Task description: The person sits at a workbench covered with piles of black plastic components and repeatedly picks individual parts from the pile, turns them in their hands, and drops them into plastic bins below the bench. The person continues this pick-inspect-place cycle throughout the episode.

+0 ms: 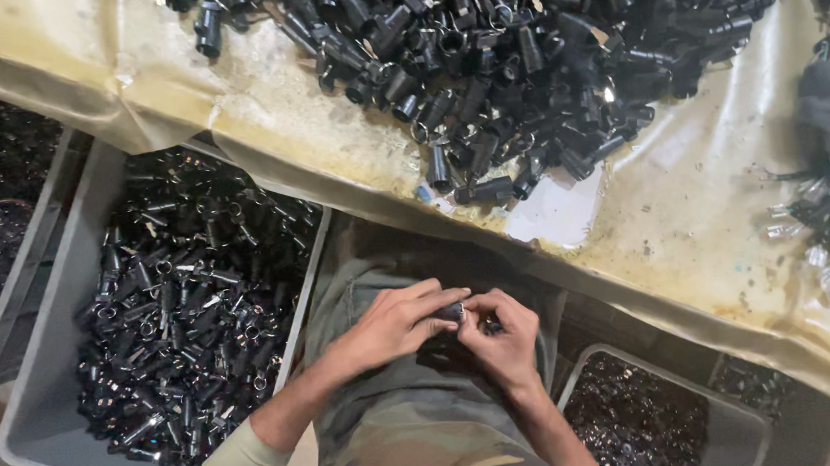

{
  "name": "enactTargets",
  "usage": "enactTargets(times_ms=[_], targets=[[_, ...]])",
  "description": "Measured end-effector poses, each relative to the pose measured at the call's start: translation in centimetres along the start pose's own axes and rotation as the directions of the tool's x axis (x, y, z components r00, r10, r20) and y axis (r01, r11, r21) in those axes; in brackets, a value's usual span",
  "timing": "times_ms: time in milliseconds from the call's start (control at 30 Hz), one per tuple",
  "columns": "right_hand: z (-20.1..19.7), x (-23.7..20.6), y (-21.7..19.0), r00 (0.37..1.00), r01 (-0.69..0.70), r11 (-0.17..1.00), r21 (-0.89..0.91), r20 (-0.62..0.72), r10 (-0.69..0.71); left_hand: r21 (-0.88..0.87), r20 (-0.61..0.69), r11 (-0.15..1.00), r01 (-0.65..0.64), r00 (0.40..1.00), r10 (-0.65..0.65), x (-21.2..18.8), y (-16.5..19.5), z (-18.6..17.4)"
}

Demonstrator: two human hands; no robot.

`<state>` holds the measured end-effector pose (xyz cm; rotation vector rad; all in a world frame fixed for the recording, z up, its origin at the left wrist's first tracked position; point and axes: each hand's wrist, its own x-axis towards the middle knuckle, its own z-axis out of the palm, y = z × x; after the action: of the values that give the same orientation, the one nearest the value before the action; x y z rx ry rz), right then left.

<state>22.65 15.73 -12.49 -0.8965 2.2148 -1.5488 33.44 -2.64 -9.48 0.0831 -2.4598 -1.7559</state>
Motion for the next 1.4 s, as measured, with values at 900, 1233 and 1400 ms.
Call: enactTargets(times_ms=[900, 1233, 1400], targets=[[0.2, -2.2, 5.3, 0.860, -0.461, 0.795, 0.394, 0.420, 0.290, 0.691, -0.054, 0.673, -0.263, 0.910, 0.411, 10.4, -1.0, -8.5], [-1.8, -3.6, 5.1, 0.852, -0.513, 0.618, 0.596, 0.264, 0.453, 0.412, -0.685, 0.896, -0.169, 0.591, 0.426, 11.6, 1.3, -10.3], [-2.1, -4.3, 5.6, 0.778, -0.604, 0.525, 0.599, 0.299, 0.553, -0.360, -0.319, 0.873, -0.330, 0.923, 0.217, 6.5, 1.9, -2.1]])
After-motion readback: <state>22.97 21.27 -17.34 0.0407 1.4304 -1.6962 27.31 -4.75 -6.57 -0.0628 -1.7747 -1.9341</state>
